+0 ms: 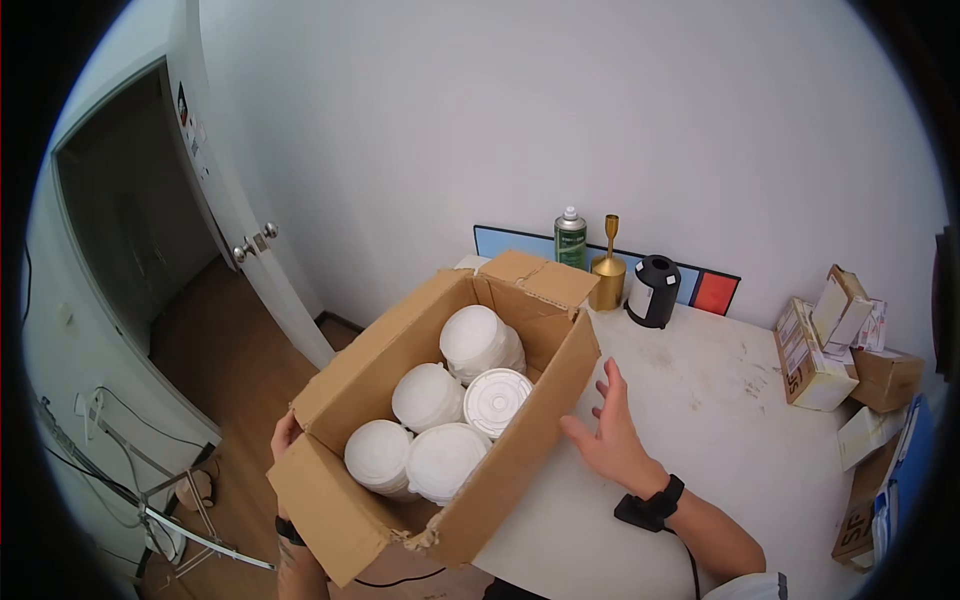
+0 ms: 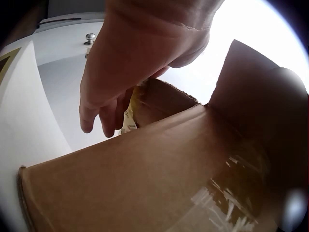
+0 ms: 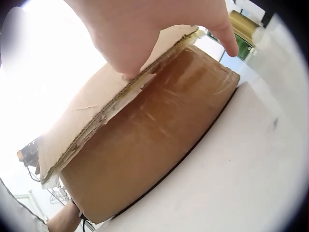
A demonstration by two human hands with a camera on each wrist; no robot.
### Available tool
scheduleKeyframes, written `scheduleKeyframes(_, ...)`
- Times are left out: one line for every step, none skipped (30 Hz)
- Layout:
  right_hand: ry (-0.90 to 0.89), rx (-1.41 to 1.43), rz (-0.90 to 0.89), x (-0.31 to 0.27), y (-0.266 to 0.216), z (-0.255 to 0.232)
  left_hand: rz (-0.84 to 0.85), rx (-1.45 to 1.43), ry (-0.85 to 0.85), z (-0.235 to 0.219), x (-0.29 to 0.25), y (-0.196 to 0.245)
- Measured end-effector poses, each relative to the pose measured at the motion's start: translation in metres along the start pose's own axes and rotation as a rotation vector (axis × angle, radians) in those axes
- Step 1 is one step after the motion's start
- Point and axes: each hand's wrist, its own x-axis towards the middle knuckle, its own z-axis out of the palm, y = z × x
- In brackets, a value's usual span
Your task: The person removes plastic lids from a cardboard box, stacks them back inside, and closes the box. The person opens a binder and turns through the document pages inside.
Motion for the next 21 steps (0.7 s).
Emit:
scheduleKeyframes(-0.038,0.062,0.111,0.005,0.015,-0.005,0.011,-0.506,-0.043,0.020,0.013,0.039)
scheduleKeyframes(-0.088,0.114,0.224,0.008,0.028,-0.011,0.016,-1.018,-0.080,0.038,0.018,0.077)
scheduleKeyframes(-0.101,0.102,0.217,0.008,0.027,-0.015,0.132,-0.985,-0.105,0.045,0.017,0.115)
scheduleKeyframes(-0.183,0.030,0.125,0.008,0.025,-0.018,0.135,-0.993,-0.086,0.044,0.013,0.119)
scheduleKeyframes(-0.265,-0.039,0.033,0.010,0.022,-0.019,0.132,-1.016,-0.215,0.042,0.010,0.120)
scheduleKeyframes(-0.279,-0.044,0.029,0.016,0.020,-0.021,0.127,-1.033,-0.347,0.040,0.004,0.122)
scheduleKeyframes(-0.221,-0.107,-0.124,0.025,0.016,-0.022,0.007,-1.002,-0.428,0.038,-0.005,0.130)
scheduleKeyframes(-0.157,-0.165,-0.273,0.032,0.012,-0.022,0.001,-0.999,-0.422,0.042,-0.003,0.132)
scheduleKeyframes(-0.162,-0.160,-0.270,0.042,0.018,-0.024,0.199,-0.673,-0.542,0.046,0.004,0.137)
scheduleKeyframes(-0.115,0.019,-0.230,0.056,0.030,-0.027,0.390,-0.338,-0.646,0.050,0.007,0.140)
scheduleKeyframes(-0.068,0.195,-0.190,0.073,0.039,-0.031,0.310,-0.356,-0.595,0.053,0.000,0.141)
scheduleKeyframes(-0.090,0.374,0.031,0.093,0.038,-0.035,0.309,-0.361,-0.584,0.054,-0.002,0.143)
scheduleKeyframes(-0.109,0.548,0.255,0.116,0.037,-0.039,0.285,-0.385,-0.586,0.055,-0.003,0.145)
scheduleKeyframes(-0.117,0.544,0.250,0.146,0.052,-0.039,0.263,-0.406,-0.589,0.055,-0.004,0.146)
scheduleKeyframes(-0.277,0.845,0.256,0.181,0.075,-0.034,0.270,-0.403,-0.579,0.054,-0.003,0.145)
scheduleKeyframes(-0.446,1.146,0.257,0.206,0.082,-0.028,0.257,-0.418,-0.611,0.053,-0.002,0.142)
scheduleKeyframes(-0.461,1.146,0.244,0.208,0.047,-0.022,0.245,-0.431,-0.640,0.050,0.000,0.141)
scheduleKeyframes(-0.376,1.204,0.222,0.203,0.015,-0.017,0.252,-0.425,-0.622,0.050,-0.001,0.142)
scheduleKeyframes(-0.293,1.259,0.206,0.198,-0.008,-0.011,0.230,-0.472,-0.578,0.052,-0.004,0.143)
scheduleKeyframes(-0.310,1.255,0.210,0.202,-0.008,-0.010,0.205,-0.522,-0.536,0.055,-0.009,0.144)
scheduleKeyframes(-0.417,1.242,0.157,0.204,-0.006,-0.014,0.090,-0.673,-0.504,0.058,-0.019,0.147)
